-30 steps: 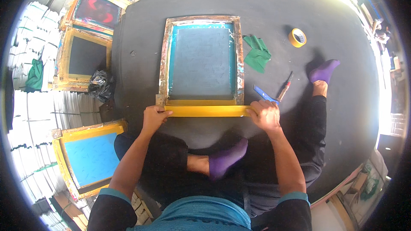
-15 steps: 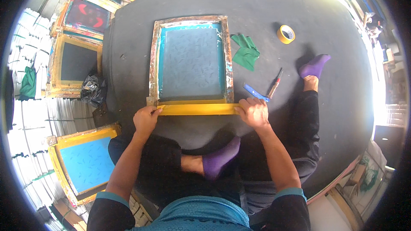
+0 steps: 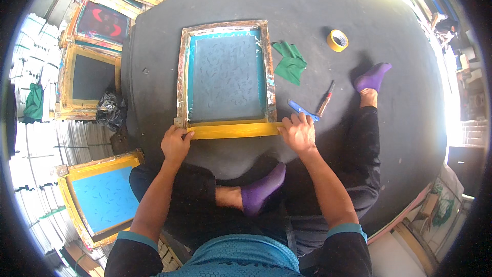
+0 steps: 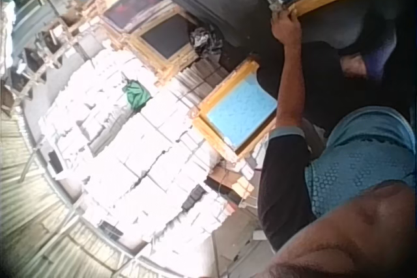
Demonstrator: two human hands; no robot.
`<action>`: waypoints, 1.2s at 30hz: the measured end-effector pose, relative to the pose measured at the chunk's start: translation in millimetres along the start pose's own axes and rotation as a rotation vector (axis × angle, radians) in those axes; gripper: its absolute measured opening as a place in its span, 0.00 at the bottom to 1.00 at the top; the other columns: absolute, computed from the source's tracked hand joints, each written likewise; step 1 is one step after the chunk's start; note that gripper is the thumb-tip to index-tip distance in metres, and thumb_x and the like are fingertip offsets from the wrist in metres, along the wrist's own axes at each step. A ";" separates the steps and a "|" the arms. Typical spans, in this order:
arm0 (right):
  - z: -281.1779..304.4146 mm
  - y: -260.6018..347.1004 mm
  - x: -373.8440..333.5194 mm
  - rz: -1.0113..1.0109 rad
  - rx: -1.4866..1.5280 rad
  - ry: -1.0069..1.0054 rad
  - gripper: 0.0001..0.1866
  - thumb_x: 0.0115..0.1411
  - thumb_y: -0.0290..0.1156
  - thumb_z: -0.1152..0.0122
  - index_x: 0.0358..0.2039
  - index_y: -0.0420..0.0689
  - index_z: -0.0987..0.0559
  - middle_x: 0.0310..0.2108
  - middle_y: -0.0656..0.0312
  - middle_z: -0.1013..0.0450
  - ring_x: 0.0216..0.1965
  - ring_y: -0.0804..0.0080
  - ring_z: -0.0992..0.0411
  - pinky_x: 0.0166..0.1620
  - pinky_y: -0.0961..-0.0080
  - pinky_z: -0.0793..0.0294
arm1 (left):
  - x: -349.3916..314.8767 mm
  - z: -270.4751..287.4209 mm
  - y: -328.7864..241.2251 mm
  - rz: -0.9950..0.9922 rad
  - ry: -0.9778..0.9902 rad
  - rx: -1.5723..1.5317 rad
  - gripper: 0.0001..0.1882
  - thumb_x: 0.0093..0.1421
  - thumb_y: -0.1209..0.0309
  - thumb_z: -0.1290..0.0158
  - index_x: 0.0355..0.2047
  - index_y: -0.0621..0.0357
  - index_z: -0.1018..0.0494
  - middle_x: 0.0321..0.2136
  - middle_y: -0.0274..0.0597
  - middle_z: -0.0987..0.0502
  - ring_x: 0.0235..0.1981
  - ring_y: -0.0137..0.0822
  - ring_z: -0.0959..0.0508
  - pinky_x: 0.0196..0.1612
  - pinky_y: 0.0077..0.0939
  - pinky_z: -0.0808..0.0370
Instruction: The person sits on the floor and applies yellow masking tape to the edges of a rectangular screen-printing frame. They smooth the tape along the frame's perimeter and use a utility knife to trim the excess tape.
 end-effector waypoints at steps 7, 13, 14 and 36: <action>-20.9 32.8 -25.8 0.008 -0.156 -0.052 0.37 0.68 0.53 0.43 0.70 0.46 0.32 0.72 0.50 0.39 0.77 0.52 0.51 0.75 0.36 0.55 | 4.0 -2.7 4.6 0.119 0.100 -0.020 0.13 0.53 0.60 0.30 0.27 0.56 0.17 0.33 0.41 0.20 0.37 0.50 0.18 0.40 0.45 0.21; -34.2 52.7 -30.0 -0.039 -0.105 0.207 0.50 0.67 0.66 0.53 0.77 0.42 0.48 0.79 0.51 0.57 0.81 0.56 0.65 0.77 0.41 0.63 | 5.7 -3.3 4.6 0.106 0.082 -0.066 0.13 0.53 0.61 0.29 0.26 0.55 0.17 0.33 0.40 0.20 0.37 0.48 0.18 0.39 0.44 0.21; -25.4 52.8 -27.3 -0.038 -0.071 0.136 0.44 0.69 0.63 0.51 0.75 0.45 0.41 0.77 0.49 0.50 0.80 0.54 0.58 0.77 0.42 0.60 | 5.3 -3.5 6.2 0.107 0.079 -0.075 0.13 0.53 0.61 0.29 0.26 0.55 0.18 0.32 0.39 0.20 0.36 0.48 0.18 0.39 0.44 0.21; -64.7 -124.1 60.8 -0.539 0.062 0.552 0.26 0.48 0.48 0.21 0.45 0.48 0.12 0.46 0.52 0.16 0.51 0.52 0.18 0.51 0.54 0.18 | 3.0 -5.3 14.7 0.072 0.061 -0.161 0.14 0.52 0.62 0.29 0.25 0.58 0.20 0.30 0.40 0.22 0.31 0.46 0.19 0.35 0.42 0.23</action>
Point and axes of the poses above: each hand's wrist, its own x-axis towards the middle knuckle, its own z-axis out of the back of the hand, y = z × x, the point moved 5 cm from there along x, towards the middle knuckle
